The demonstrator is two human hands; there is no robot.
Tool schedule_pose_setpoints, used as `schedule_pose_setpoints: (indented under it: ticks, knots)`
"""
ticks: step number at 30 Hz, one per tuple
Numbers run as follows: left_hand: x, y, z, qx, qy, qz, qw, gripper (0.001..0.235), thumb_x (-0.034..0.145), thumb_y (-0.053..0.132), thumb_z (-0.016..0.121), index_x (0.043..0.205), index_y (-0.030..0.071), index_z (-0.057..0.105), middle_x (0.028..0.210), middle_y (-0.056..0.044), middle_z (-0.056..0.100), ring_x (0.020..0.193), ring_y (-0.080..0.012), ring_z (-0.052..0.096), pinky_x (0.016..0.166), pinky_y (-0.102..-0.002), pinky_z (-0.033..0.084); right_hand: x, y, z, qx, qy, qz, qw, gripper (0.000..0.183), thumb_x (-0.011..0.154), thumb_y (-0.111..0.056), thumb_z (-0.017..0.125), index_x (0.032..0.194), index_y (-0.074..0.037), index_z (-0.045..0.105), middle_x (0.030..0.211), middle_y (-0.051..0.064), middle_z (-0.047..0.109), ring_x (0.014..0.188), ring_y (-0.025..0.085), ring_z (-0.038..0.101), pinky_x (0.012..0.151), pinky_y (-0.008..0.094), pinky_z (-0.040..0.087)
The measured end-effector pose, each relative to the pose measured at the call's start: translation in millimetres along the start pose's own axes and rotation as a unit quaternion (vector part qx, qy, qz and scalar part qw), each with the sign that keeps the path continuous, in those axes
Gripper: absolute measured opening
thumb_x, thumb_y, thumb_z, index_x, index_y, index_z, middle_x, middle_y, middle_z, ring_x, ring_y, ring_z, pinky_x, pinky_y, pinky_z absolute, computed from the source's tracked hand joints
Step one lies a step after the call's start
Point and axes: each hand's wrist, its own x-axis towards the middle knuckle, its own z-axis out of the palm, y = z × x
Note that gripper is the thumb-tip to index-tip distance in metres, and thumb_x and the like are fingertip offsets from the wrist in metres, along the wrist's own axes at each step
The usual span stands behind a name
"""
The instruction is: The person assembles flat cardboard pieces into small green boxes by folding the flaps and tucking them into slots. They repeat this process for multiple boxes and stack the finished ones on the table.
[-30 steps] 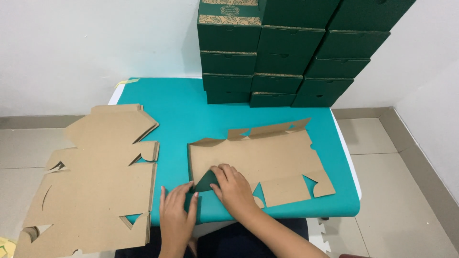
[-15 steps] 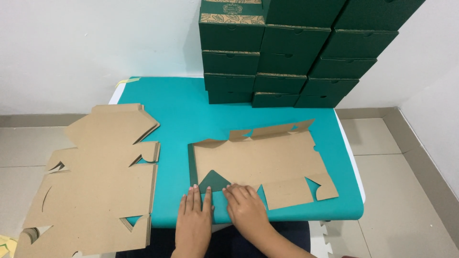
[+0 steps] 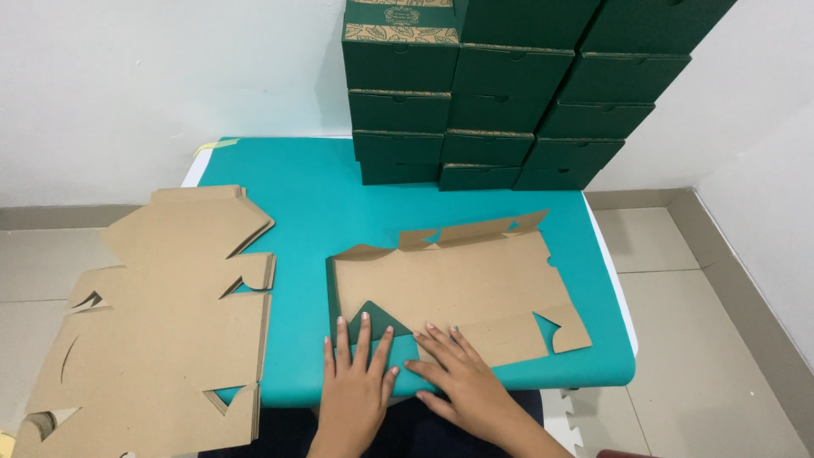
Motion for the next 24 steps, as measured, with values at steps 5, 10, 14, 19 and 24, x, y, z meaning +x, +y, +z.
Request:
schedule_pose_setpoints:
  ticks: [5, 10, 14, 19, 24]
  knots:
    - [10, 5, 3, -0.038, 0.011, 0.038, 0.999, 0.055, 0.094, 0.043, 0.038, 0.143, 0.019, 0.036, 0.152, -0.011, 0.028, 0.141, -0.033, 0.021, 0.111, -0.058, 0.015, -1, 3, -9, 0.024, -0.013, 0.007, 1.0, 0.029, 0.089, -0.025, 0.064, 0.114, -0.009, 0.06, 0.143, 0.019, 0.04, 0.135, 0.039, 0.03, 0.108, 0.054, 0.026]
    - [18, 13, -1, -0.014, 0.021, 0.05, 0.998, 0.056, 0.088, 0.042, 0.042, 0.143, 0.032, 0.036, 0.151, -0.002, 0.03, 0.138, -0.0363, 0.023, 0.102, -0.068, 0.018, 2, 8, -17, 0.037, 0.013, -0.015, 0.999, 0.021, 0.086, -0.01, 0.062, 0.107, -0.009, 0.061, 0.135, 0.021, 0.048, 0.129, 0.038, 0.042, 0.102, 0.05, 0.039]
    - [23, 13, -6, -0.071, -0.007, 0.03, 0.997, 0.048, 0.09, 0.043, 0.043, 0.136, 0.03, 0.046, 0.149, -0.001, 0.033, 0.138, -0.0363, 0.023, 0.101, -0.069, 0.017, 7, 6, -20, -0.031, 0.068, -0.021, 0.997, 0.027, 0.088, -0.012, 0.057, 0.114, -0.005, 0.058, 0.125, 0.017, 0.056, 0.116, 0.032, 0.055, 0.095, 0.045, 0.047]
    - [26, 4, -13, -0.137, -0.042, 0.02, 0.989, 0.041, 0.09, 0.049, 0.046, 0.122, 0.027, 0.056, 0.141, -0.001, 0.043, 0.135, -0.0361, 0.027, 0.099, -0.074, 0.015, 20, -1, -24, 0.045, 0.154, 0.086, 0.983, 0.026, 0.091, -0.008, 0.054, 0.117, -0.007, 0.058, 0.107, 0.01, 0.065, 0.098, 0.025, 0.064, 0.08, 0.036, 0.051]
    - [23, -4, -12, -0.14, -0.037, 0.027, 0.989, 0.041, 0.089, 0.05, 0.047, 0.119, 0.024, 0.057, 0.138, 0.0, 0.045, 0.135, -0.0348, 0.029, 0.099, -0.074, 0.016, 27, 5, -4, 0.068, 0.16, 0.192, 0.966, 0.039, 0.089, -0.016, 0.058, 0.127, -0.013, 0.048, 0.112, 0.005, 0.06, 0.086, 0.018, 0.067, 0.068, 0.034, 0.053]
